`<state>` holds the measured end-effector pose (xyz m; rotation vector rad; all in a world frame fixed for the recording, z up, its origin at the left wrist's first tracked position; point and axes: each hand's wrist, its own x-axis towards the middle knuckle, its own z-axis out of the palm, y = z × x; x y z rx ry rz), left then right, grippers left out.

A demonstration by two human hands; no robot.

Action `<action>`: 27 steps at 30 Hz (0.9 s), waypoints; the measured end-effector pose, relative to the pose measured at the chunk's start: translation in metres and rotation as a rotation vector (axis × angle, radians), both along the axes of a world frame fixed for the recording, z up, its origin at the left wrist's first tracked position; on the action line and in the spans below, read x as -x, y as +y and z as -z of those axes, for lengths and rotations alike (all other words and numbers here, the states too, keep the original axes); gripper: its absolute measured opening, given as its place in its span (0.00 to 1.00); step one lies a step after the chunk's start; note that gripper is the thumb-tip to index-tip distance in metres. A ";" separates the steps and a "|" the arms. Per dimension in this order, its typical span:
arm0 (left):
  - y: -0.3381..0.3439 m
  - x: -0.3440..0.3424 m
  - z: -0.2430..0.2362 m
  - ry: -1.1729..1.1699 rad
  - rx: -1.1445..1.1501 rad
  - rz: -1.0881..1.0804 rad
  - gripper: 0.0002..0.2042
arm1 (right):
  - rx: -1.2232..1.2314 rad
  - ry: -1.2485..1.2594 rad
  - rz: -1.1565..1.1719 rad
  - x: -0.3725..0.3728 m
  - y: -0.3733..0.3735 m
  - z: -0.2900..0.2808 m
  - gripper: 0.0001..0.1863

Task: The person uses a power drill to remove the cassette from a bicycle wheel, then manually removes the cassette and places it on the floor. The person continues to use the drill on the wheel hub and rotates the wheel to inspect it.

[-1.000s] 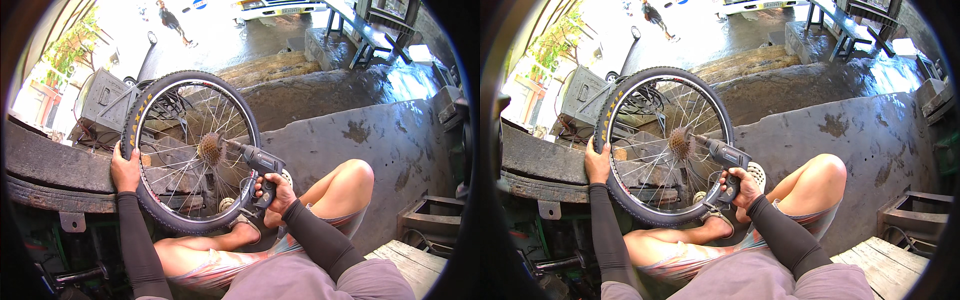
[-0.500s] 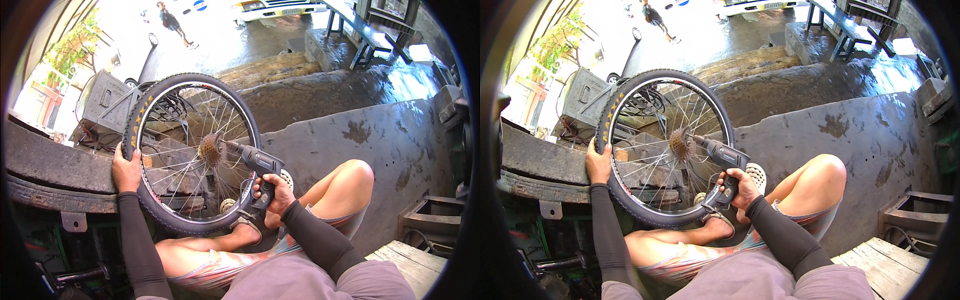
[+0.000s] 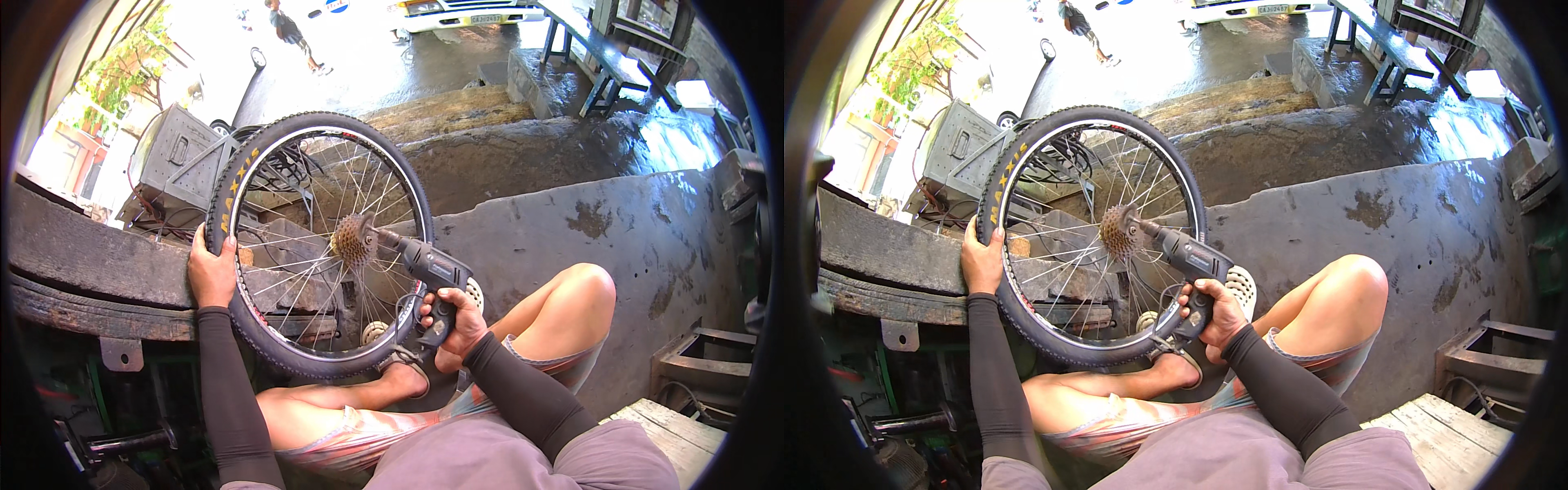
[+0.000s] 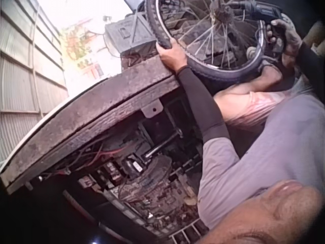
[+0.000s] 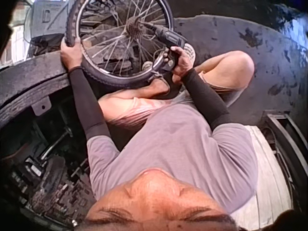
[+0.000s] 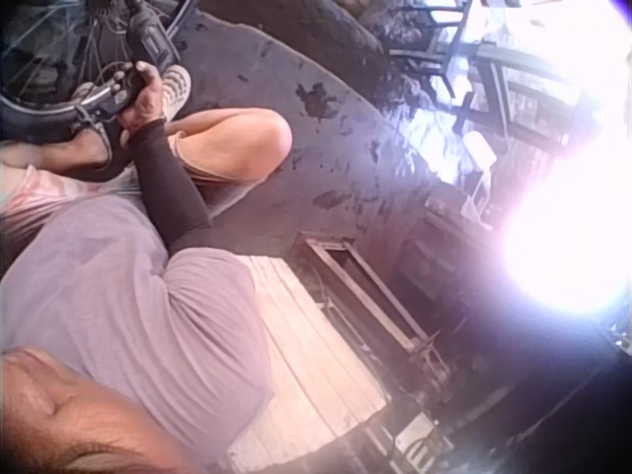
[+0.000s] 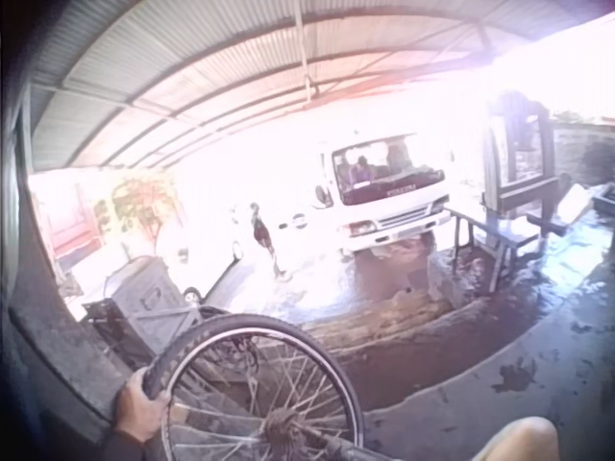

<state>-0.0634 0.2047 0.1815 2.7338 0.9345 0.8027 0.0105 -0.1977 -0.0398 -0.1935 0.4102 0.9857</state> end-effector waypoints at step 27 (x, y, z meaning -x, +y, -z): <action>0.001 -0.002 -0.001 0.011 0.010 -0.007 0.30 | -0.009 0.103 0.059 -0.005 -0.003 0.013 0.11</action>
